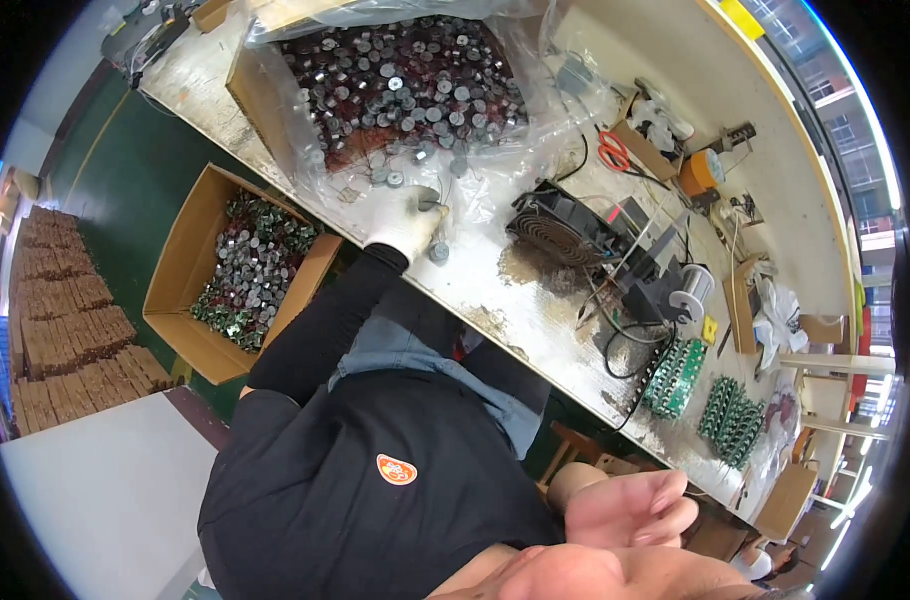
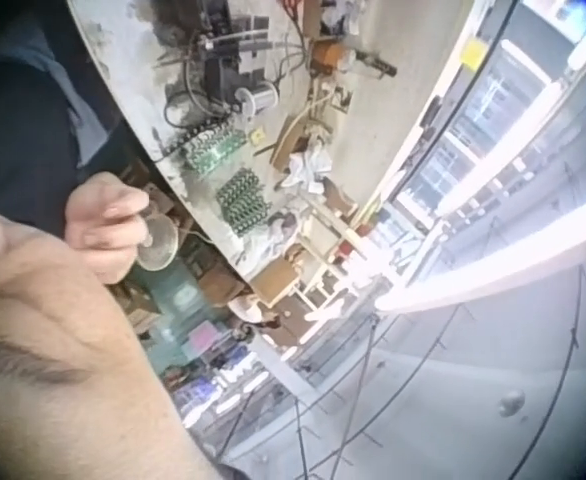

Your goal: The person solders electronic components onto a printed circuit board with a soldering iron.

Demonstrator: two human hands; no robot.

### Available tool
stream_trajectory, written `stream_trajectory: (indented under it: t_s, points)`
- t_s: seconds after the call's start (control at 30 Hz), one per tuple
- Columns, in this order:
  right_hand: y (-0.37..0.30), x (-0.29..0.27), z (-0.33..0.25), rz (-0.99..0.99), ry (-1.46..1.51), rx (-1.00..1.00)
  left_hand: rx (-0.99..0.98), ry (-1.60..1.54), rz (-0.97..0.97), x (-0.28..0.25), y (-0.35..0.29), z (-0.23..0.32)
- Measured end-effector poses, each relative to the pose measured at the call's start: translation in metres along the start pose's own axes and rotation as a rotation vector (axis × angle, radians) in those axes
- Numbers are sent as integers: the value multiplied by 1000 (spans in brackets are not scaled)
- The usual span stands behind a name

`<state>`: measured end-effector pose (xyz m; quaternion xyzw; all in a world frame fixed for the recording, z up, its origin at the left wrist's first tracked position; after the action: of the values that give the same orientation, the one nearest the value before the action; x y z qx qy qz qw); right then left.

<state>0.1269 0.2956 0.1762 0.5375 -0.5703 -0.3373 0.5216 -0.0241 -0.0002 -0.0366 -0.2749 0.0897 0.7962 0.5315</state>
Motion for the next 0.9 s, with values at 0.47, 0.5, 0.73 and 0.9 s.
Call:
stream_trajectory:
  t_s: [0.47, 0.5, 0.73, 0.9]
  points:
    - [-14, -32, 32, -414, -84, 295, -70, -638, -122, -4, -31, 39]
    - [-44, -57, 26, -380, -605, 478, 22, -580, -67, -8, -34, 37]
    - [-88, -189, 47, 91, -1030, 791, 131, -403, 12, -12, -26, 44]
    - [-59, -244, 52, -234, -1679, 633, 133, -339, -65, 15, -20, 44]
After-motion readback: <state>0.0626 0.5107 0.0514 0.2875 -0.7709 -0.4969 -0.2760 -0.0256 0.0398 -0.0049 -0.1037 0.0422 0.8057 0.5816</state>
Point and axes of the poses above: each hand's wrist, its own y-axis towards the middle knuckle, its own x-axis out of the palm, z = x × y, the point moved 4 cm from there along y, towards the middle knuckle, and after that the axes turned 4 degrees about -x, right-handed, at the moved point
